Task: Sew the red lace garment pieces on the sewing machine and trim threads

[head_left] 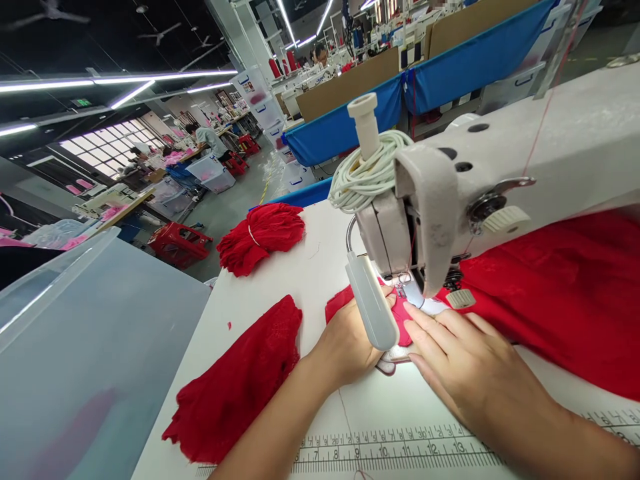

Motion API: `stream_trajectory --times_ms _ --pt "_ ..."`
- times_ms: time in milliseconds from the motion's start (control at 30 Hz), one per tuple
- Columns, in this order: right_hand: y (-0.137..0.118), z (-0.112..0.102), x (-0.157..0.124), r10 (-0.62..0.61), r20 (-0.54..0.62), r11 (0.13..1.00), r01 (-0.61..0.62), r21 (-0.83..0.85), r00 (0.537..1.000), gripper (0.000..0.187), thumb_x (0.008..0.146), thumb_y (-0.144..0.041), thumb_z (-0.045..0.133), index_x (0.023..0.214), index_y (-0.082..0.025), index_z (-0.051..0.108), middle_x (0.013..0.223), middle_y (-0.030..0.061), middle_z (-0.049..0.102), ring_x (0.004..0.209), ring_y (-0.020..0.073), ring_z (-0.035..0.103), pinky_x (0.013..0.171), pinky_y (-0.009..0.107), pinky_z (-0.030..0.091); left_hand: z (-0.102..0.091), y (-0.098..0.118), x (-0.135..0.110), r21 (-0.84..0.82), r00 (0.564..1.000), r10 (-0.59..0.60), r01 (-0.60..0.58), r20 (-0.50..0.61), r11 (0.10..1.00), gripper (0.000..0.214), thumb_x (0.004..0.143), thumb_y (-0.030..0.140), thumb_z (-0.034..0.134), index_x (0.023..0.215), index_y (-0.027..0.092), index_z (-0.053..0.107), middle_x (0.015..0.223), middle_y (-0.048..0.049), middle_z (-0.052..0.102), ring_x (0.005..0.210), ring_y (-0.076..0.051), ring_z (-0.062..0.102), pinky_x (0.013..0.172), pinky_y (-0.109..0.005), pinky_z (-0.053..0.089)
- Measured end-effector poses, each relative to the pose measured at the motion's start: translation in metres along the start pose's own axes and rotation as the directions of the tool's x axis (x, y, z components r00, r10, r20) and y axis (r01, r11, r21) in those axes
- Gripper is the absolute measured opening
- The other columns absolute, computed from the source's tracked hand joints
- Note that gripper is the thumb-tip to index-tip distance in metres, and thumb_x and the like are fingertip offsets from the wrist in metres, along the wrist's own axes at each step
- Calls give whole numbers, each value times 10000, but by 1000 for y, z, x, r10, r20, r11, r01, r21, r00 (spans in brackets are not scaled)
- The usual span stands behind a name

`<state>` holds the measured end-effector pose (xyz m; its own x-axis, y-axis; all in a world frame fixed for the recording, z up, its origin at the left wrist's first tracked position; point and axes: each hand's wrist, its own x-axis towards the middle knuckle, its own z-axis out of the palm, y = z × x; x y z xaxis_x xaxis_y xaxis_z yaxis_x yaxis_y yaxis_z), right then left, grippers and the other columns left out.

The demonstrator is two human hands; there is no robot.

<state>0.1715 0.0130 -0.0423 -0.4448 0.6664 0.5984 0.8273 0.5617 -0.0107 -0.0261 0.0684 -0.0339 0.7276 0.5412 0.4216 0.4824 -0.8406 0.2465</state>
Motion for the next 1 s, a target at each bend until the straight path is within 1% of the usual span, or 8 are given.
stream_trajectory --times_ms 200,300,400,467,600,700,933,1000 --pt "2 1 0 -8 -10 1000 8 10 1000 297 916 -122 431 996 -123 717 1085 106 727 928 236 595 754 376 403 -2 1 2 -6 1000 -7 7 10 1000 382 944 220 446 1302 90 465 1226 -206 629 1195 -293 586 952 -481 543" --pt "2 1 -1 -19 2 1000 19 4 1000 288 930 -154 438 996 -133 717 1085 107 726 909 227 599 732 374 409 -2 2 3 -3 1000 -9 9 16 1000 360 942 211 445 1272 74 481 1208 -208 633 1181 -290 590 950 -469 541" --pt "1 1 -1 -18 -1 1000 18 -9 1000 285 911 -126 447 986 -124 722 1074 103 728 861 223 601 710 374 408 -4 3 4 -2 1000 -9 9 13 1000 320 939 193 436 1229 75 502 1183 -199 639 1178 -276 587 961 -454 533" --pt "0 0 -1 -20 -20 1000 20 -6 1000 292 908 -113 445 998 -113 722 1067 107 730 857 221 600 709 374 413 -6 3 5 -10 999 -20 20 43 1000 303 936 191 430 1210 92 516 1150 -176 653 1173 -270 587 960 -450 534" --pt "-2 -2 0 -60 -57 998 61 8 997 300 951 -173 436 1002 -116 727 1007 112 739 843 214 596 748 384 429 -13 -1 10 9 993 -24 23 116 1000 275 943 217 408 1155 115 552 1172 -157 641 1152 -262 597 945 -432 545" --pt "-3 -2 0 -65 -64 998 67 21 996 307 952 -166 428 994 -118 729 990 107 741 835 222 592 772 398 426 -15 -5 12 14 992 -1 -1 130 1000 236 952 219 395 1081 135 574 1115 -127 661 1129 -248 610 925 -414 556" --pt "-2 0 0 -48 -63 997 51 52 997 296 942 -156 431 993 -114 719 997 123 728 833 227 576 752 388 412 -7 -12 11 -42 998 30 -28 55 999 285 937 207 444 1207 148 517 1120 -130 663 1150 -269 607 921 -443 561" --pt "-2 0 0 -47 -53 998 50 47 997 295 945 -162 430 1000 -118 716 989 121 727 827 224 573 750 386 411 -6 -14 12 -64 997 37 -33 67 997 292 934 207 439 1208 159 526 1113 -128 673 1142 -276 613 908 -442 568"
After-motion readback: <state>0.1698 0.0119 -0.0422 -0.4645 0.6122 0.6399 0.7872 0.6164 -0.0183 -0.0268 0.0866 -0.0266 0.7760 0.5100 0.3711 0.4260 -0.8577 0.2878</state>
